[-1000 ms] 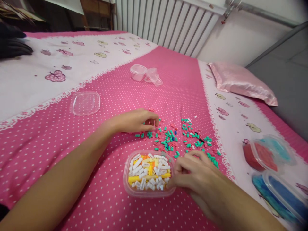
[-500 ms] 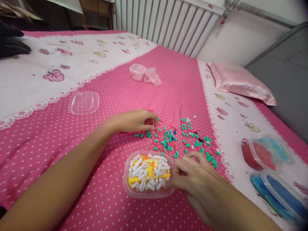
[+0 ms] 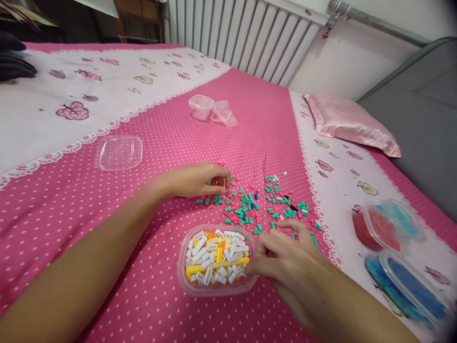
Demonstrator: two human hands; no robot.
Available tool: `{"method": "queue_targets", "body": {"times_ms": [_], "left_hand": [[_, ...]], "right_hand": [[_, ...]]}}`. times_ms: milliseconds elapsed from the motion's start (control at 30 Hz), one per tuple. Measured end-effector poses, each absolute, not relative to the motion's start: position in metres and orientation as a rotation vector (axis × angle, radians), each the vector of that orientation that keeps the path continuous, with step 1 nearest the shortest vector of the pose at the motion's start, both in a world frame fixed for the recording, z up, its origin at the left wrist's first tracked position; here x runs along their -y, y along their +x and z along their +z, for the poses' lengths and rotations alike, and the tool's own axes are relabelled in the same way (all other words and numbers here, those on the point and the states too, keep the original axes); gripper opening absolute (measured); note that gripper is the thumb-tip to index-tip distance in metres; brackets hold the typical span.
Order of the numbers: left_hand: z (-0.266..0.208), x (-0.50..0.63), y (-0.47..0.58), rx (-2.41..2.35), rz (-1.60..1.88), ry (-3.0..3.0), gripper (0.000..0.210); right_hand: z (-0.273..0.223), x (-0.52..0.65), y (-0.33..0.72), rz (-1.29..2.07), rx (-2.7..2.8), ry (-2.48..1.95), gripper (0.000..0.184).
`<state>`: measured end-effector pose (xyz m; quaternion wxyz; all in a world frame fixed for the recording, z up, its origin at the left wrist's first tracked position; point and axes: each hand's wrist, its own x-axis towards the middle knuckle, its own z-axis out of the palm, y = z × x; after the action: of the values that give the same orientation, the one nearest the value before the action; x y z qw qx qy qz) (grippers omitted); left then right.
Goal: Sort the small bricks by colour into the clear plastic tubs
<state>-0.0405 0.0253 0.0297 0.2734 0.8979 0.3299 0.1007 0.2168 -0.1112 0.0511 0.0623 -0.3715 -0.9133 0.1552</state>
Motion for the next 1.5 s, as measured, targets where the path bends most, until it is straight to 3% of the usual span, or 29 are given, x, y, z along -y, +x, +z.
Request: {"method": "queue_targets", "body": {"times_ms": [100, 233, 433, 733, 867, 967, 1067, 1500], "left_hand": [[0.031, -0.025, -0.040, -0.904, 0.278, 2.407, 0.019], [0.031, -0.025, -0.040, -0.891, 0.268, 2.404, 0.018], [0.031, -0.024, -0.040, -0.886, 0.281, 2.389, 0.019], [0.032, -0.027, -0.039, -0.885, 0.274, 2.394, 0.018], [0.031, -0.029, -0.039, -0.909, 0.244, 2.414, 0.017], [0.030, -0.032, -0.039, -0.901, 0.227, 2.407, 0.018], [0.028, -0.033, -0.040, -0.916, 0.213, 2.387, 0.021], [0.028, -0.034, -0.041, -0.935, 0.205, 2.378, 0.021]], "right_hand": [[0.059, 0.105, 0.223, 0.446, 2.704, -1.161, 0.033], [0.063, 0.095, 0.215, 0.322, 2.563, -1.291, 0.025], [0.051, 0.097, 0.184, 0.525, 2.676, -1.199, 0.026], [0.064, 0.082, 0.210, 0.540, 2.582, -1.250, 0.030], [0.074, 0.059, 0.265, 0.281, 2.208, -1.389, 0.025], [0.064, 0.043, 0.296, 0.126, 2.120, -1.653, 0.019], [0.046, 0.032, 0.303, 0.197, 2.224, -1.854, 0.013], [0.009, 0.024, 0.264, 0.139, 2.370, -2.012, 0.010]]}}
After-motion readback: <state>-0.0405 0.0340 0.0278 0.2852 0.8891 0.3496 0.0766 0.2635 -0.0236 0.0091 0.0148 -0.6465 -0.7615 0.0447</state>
